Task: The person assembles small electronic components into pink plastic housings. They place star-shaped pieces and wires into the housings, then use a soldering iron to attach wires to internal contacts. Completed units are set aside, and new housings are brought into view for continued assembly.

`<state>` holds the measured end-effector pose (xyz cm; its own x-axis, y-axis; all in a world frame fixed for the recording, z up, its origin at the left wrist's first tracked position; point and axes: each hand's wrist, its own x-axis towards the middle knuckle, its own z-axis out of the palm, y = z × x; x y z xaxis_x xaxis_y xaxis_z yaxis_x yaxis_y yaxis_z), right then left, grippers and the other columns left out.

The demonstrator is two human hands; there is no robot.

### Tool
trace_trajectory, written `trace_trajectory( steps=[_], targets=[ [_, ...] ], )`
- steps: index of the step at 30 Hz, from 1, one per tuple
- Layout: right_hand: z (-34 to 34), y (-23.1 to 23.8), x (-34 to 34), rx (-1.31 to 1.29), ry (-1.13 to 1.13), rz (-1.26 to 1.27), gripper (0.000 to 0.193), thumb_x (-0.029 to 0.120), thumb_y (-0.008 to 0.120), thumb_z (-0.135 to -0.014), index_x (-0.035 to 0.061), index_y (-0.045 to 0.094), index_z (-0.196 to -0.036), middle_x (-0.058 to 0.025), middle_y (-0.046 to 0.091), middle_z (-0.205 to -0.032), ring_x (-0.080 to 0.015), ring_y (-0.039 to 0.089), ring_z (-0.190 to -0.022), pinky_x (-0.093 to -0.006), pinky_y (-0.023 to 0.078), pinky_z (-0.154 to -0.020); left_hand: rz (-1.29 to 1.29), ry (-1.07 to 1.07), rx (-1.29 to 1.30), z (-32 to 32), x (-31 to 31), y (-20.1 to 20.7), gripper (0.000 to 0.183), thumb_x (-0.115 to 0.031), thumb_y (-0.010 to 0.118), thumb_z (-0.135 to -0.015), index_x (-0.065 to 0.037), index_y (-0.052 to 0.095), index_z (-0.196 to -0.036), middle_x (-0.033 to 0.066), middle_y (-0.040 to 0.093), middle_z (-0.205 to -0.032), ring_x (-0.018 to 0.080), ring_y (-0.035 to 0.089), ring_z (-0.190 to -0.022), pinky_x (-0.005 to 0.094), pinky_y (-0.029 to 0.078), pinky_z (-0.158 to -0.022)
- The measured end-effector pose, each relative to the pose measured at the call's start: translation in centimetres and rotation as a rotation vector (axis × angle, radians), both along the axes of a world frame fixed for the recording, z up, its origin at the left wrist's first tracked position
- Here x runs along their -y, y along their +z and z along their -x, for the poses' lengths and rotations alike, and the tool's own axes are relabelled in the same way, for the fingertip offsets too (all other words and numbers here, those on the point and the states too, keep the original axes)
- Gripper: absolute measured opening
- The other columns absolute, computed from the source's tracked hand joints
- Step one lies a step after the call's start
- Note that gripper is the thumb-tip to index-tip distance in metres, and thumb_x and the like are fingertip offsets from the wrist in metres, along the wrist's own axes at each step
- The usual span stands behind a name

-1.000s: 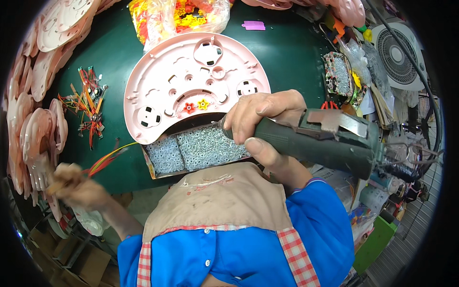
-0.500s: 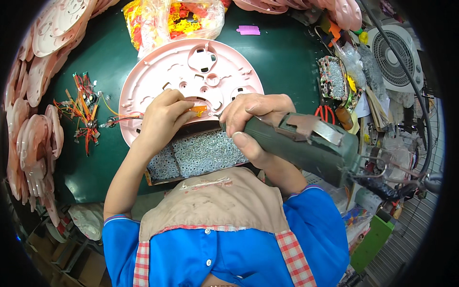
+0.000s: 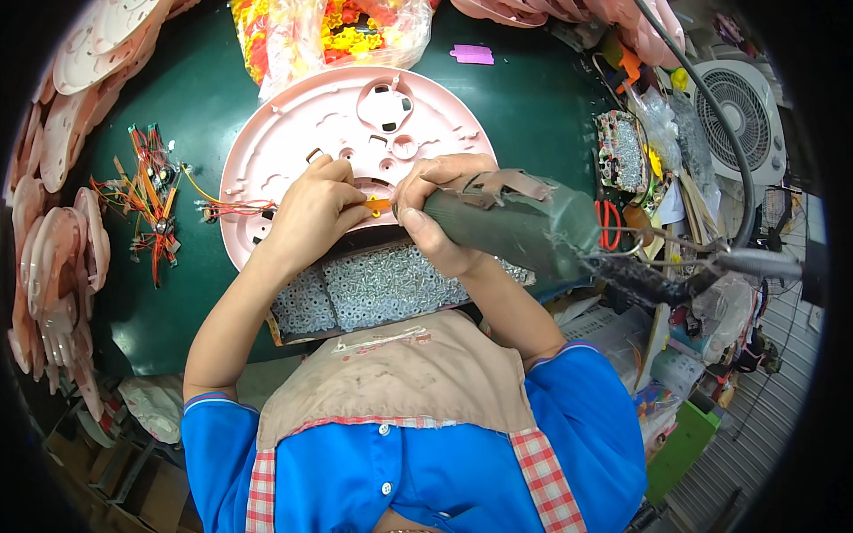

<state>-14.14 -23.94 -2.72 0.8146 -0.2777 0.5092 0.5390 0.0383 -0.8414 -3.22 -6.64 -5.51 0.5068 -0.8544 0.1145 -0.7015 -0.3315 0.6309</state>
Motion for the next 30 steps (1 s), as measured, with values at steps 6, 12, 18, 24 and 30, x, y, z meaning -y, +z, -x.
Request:
trace_trajectory(
  steps=[6, 12, 18, 24, 30],
  targets=[
    [-0.5, -0.4, 0.1, 0.032, 0.034, 0.002, 0.042, 0.007, 0.071, -0.092, 0.0074, 0.043, -0.124, -0.0080, 0.060, -0.075, -0.0190, 0.061, -0.067, -0.0397, 0.058, -0.071, -0.006, 0.000, 0.008, -0.1, 0.1, 0.0, 0.016, -0.016, 0.085, -0.076, -0.004, 0.082, -0.085, 0.0067, 0.062, -0.085, 0.0267, 0.057, -0.090, 0.0392, 0.053, -0.080],
    [-0.5, 0.0, 0.8, 0.004, 0.035, -0.151, 0.046, -0.001, 0.071, -0.088, 0.0007, 0.047, -0.127, -0.0085, 0.063, -0.075, -0.0195, 0.064, -0.069, -0.0396, 0.059, -0.072, -0.021, 0.004, -0.021, -0.2, 0.3, 0.4, 0.016, -0.014, 0.086, -0.076, -0.003, 0.083, -0.087, 0.0073, 0.063, -0.086, 0.0264, 0.058, -0.091, 0.0391, 0.053, -0.081],
    [4.5, 4.6, 1.1, -0.024, 0.236, -0.052, 0.033, 0.004, 0.072, -0.081, 0.0015, 0.058, -0.110, -0.0066, 0.065, -0.071, -0.0211, 0.066, -0.069, -0.0394, 0.060, -0.073, 0.234, 0.146, -0.168, 1.1, -0.1, 1.2, 0.026, -0.011, 0.087, -0.077, -0.001, 0.080, -0.101, 0.0095, 0.062, -0.086, 0.0267, 0.060, -0.087, 0.0390, 0.052, -0.078],
    [4.7, 4.2, 1.1, -0.473, 0.159, 0.081, 0.007, 0.003, 0.066, -0.069, 0.0035, 0.060, -0.065, -0.0078, 0.064, -0.067, -0.0189, 0.067, -0.072, -0.0332, 0.058, -0.078, 0.358, 0.054, 0.126, 6.6, -1.0, 1.2, 0.022, -0.009, 0.086, -0.071, -0.007, 0.072, -0.088, 0.0046, 0.061, -0.086, 0.0261, 0.059, -0.084, 0.0407, 0.046, -0.075],
    [5.7, 4.8, 0.7, -0.057, 0.174, -0.182, 0.036, 0.014, 0.077, -0.088, 0.0107, 0.057, -0.117, -0.0058, 0.066, -0.073, -0.0204, 0.068, -0.072, -0.0410, 0.060, -0.074, 0.349, 0.098, 0.092, 8.6, -0.3, 0.7, 0.027, -0.013, 0.086, -0.072, -0.011, 0.077, -0.098, 0.0005, 0.062, -0.087, 0.0225, 0.057, -0.084, 0.0395, 0.040, -0.084]
  ],
)
